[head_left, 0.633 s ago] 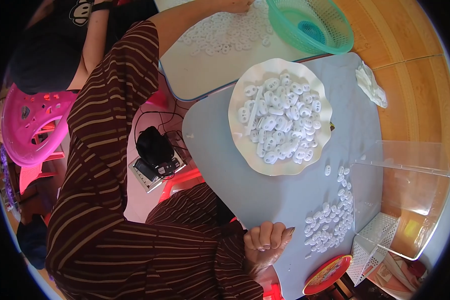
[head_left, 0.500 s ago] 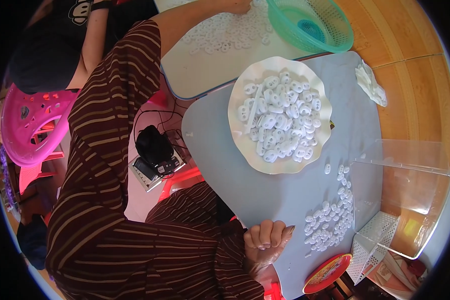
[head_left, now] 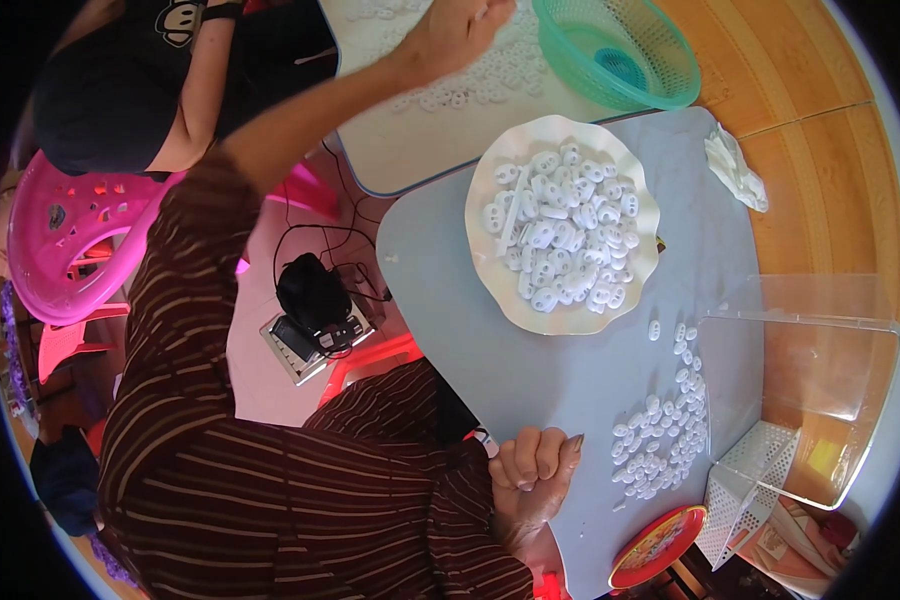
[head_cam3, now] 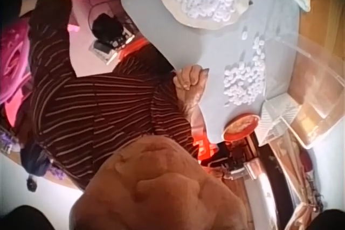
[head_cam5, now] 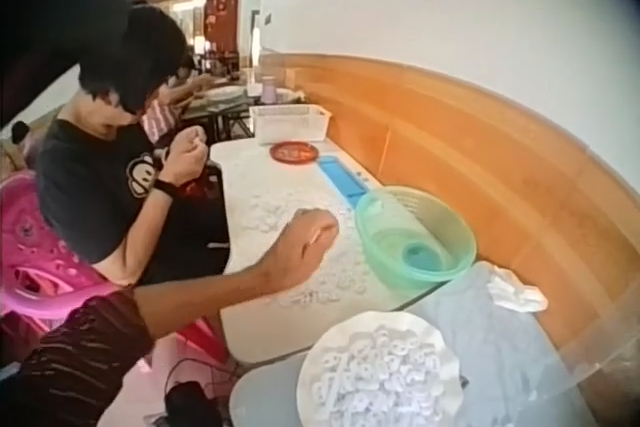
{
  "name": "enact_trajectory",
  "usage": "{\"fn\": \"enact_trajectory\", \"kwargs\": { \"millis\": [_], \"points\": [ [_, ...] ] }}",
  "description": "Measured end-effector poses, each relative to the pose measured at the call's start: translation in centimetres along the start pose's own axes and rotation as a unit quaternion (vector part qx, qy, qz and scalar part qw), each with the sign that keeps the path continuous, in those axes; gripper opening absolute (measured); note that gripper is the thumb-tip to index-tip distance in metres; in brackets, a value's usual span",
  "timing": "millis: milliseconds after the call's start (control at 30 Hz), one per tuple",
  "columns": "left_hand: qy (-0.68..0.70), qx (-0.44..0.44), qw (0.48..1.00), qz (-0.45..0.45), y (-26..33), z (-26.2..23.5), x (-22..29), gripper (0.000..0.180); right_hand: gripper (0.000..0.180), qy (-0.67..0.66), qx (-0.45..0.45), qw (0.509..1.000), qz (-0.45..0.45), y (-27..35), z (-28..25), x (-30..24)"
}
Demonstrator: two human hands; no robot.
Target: Assembling small white plastic components by hand at a table.
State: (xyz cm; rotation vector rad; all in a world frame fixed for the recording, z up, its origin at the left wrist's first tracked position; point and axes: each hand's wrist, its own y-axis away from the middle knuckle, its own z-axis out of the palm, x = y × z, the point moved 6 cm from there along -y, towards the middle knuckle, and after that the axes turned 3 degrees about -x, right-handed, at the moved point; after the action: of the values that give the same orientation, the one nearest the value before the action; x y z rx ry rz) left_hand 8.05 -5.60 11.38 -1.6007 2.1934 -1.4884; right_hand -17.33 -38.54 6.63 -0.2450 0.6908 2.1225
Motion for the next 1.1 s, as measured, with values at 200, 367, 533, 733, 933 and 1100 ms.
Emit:
{"fn": "enact_trajectory", "kwargs": {
  "millis": [200,367,533,733,933,1100],
  "points": [
    [0.143,-0.167,0.953,0.21,9.1,-0.7,21.1,0.016,0.04,0.073,0.044,0.996,0.037,-1.2,1.2,0.9],
    [0.244,-0.238,0.909,0.24,12.5,-0.8,26.8,0.019,0.03,0.06,0.206,0.976,-0.034,-1.5,2.5,1.6],
    [0.262,-0.301,0.881,0.254,13.4,-0.1,27.2,0.02,0.029,0.167,0.096,0.981,0.025,-1.8,1.9,2.5],
    [0.182,-0.148,0.943,0.234,9.0,-0.4,17.2,0.028,0.045,-0.06,-0.097,0.993,-0.022,-1.8,1.0,-0.9],
    [-0.137,-0.054,0.987,0.064,4.3,-1.1,-3.6,0.021,0.046,-0.081,-0.057,0.994,-0.036,0.0,-0.2,-1.5],
    [-0.235,-0.073,0.968,-0.037,1.2,2.6,-10.4,0.016,0.038,-0.056,0.017,0.997,-0.048,-0.1,-0.4,-1.5]
  ]
}}
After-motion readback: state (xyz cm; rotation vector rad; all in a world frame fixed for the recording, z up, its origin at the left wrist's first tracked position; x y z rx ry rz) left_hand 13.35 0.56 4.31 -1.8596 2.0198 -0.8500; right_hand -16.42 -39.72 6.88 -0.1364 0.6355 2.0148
